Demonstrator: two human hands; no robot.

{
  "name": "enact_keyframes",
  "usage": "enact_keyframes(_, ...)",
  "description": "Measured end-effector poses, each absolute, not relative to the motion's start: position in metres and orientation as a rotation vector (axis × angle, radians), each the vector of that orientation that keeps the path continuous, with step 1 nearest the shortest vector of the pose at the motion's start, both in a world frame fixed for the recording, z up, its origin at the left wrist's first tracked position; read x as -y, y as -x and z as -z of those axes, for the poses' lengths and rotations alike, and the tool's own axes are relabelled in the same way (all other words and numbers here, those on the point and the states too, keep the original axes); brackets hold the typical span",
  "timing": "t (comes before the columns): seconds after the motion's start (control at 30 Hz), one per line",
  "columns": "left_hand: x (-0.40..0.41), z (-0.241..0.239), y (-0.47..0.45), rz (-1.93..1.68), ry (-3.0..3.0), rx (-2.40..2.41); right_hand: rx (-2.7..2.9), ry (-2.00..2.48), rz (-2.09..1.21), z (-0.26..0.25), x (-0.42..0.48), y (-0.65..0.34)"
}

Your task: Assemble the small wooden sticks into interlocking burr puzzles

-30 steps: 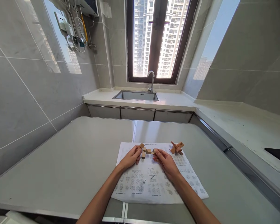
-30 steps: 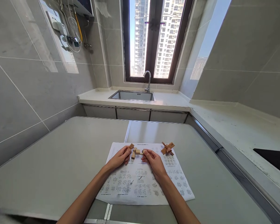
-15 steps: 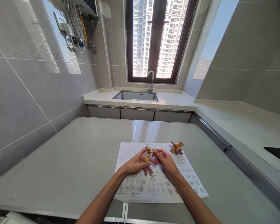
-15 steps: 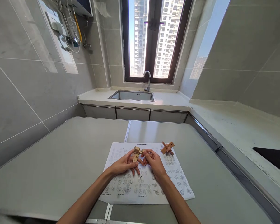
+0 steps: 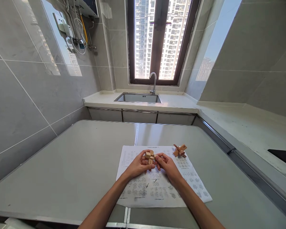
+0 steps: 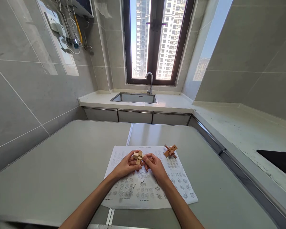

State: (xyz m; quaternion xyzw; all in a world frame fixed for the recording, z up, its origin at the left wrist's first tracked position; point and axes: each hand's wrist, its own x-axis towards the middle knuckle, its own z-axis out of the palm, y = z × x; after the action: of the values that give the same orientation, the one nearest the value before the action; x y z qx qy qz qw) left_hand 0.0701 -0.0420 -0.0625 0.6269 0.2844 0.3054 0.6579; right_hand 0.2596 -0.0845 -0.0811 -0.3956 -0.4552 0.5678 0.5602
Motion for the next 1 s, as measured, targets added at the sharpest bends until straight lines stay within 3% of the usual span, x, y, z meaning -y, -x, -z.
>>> enact_keyframes(1.0, 0.055, 0.059, -0.077, -0.879, -1.635, -0.802, 1.171, 0.968, -1.232, 0.072, 0.089, -0.254)
